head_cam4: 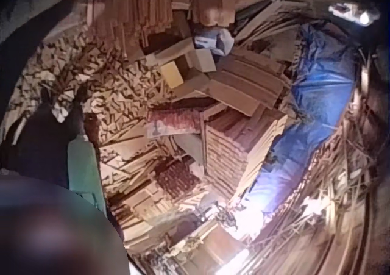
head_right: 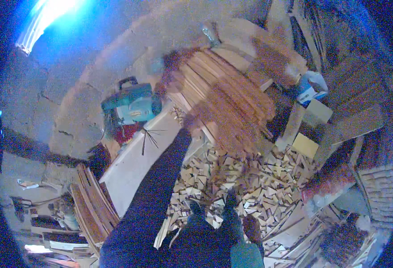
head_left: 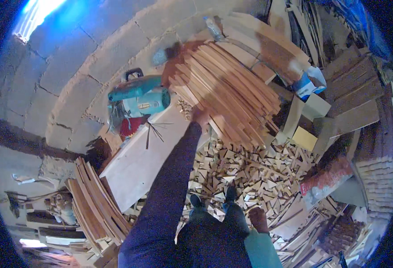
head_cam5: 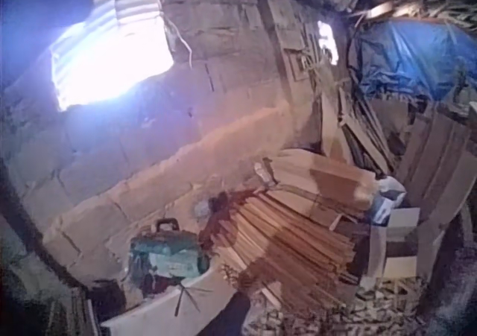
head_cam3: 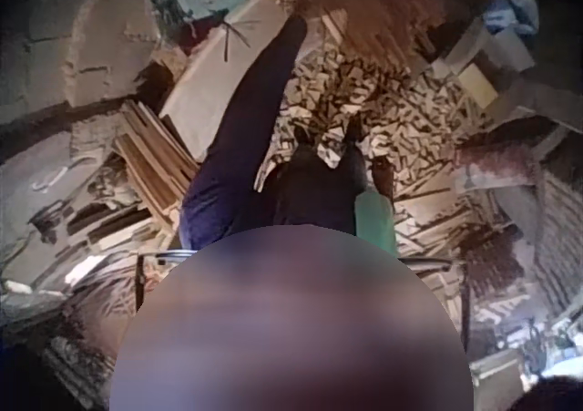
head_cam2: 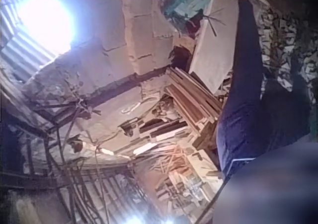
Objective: Cutting thin wooden strips using a miter saw on a workbench in a workshop.
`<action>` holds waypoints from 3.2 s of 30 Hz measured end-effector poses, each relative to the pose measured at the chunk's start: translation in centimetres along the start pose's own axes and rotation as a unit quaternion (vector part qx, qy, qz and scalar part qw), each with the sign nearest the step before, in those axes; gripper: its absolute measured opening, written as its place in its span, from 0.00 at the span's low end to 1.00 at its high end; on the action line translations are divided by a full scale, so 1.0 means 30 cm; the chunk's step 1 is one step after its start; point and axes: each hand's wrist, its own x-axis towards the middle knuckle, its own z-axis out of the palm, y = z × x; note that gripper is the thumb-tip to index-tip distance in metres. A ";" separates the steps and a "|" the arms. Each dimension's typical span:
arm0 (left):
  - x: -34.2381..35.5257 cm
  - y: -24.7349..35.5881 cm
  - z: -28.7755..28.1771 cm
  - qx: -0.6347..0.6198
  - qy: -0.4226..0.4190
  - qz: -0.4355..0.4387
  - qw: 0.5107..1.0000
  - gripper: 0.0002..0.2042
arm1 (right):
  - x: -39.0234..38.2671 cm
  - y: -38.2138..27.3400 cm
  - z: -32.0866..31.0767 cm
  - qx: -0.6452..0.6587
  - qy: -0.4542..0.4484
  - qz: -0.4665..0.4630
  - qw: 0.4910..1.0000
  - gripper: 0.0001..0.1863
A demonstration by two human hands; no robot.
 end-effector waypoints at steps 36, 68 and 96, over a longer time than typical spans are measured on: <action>-2.118 0.263 -1.622 0.640 0.495 -0.042 0.587 0.19 | 0.384 -0.683 0.691 -0.182 -0.341 -0.315 0.867 0.11; -1.617 0.075 -1.873 0.593 0.360 -0.249 0.676 0.20 | 0.228 -0.657 0.628 -0.155 -0.346 -0.239 0.894 0.13; -1.416 0.017 -1.882 0.596 0.380 -0.049 0.706 0.24 | 0.111 -0.723 0.699 -0.169 -0.305 -0.147 0.926 0.12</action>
